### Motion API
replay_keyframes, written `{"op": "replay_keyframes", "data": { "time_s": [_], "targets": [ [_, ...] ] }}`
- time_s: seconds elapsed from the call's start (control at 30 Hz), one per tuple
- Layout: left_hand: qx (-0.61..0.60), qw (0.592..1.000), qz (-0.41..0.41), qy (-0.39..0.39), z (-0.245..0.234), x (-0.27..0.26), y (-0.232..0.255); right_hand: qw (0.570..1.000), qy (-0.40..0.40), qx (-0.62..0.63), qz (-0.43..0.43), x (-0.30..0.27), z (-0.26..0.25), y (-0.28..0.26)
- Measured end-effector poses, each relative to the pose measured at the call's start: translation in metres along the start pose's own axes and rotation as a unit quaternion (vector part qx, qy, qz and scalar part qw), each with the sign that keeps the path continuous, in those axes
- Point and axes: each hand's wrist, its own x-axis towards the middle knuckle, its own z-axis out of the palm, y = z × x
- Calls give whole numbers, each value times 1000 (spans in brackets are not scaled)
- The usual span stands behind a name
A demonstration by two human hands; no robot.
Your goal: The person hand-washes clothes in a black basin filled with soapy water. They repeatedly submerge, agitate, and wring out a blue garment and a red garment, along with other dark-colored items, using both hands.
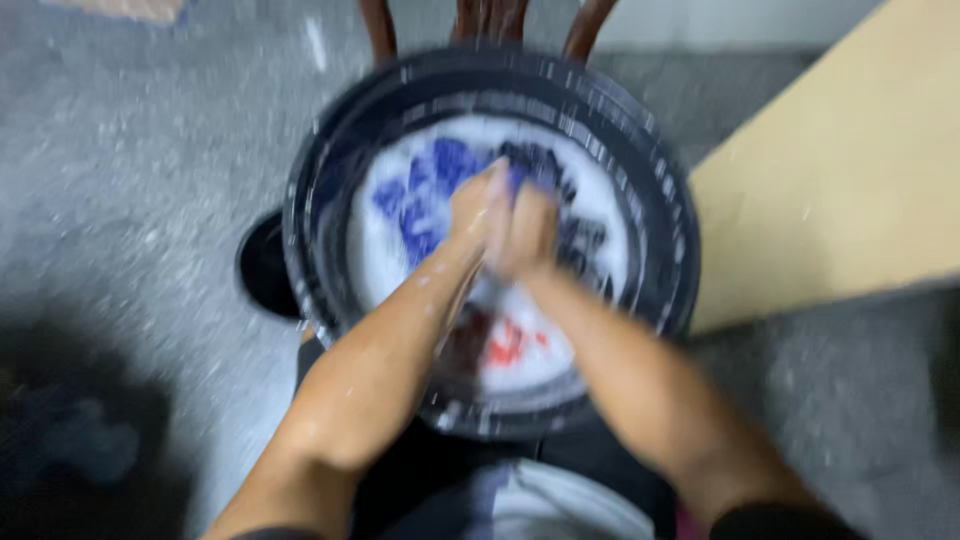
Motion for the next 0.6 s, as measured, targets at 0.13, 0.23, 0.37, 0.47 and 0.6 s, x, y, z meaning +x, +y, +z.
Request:
{"op": "replay_keyframes", "data": {
  "time_s": [0.13, 0.23, 0.37, 0.47, 0.6],
  "targets": [
    [-18, 987, -153, -38, -10, -32, 26, 990, -60, 80, 103, -20, -22, 0],
    [-315, 896, -212, -232, -16, -51, 59, 977, 92, 173, 80, 9, -48, 3],
    [-29, 945, -143, -293, -33, -51, 69, 947, 27, 319, 31, 2, -68, 12],
    [-10, 926, -122, -356, -32, -41, 61, 914, 13, 406, -17, 6, -70, 5],
    [-69, 943, -101, -311, -30, -39, 61, 909, 37, 412, 45, 5, -79, -1]
  ]
}}
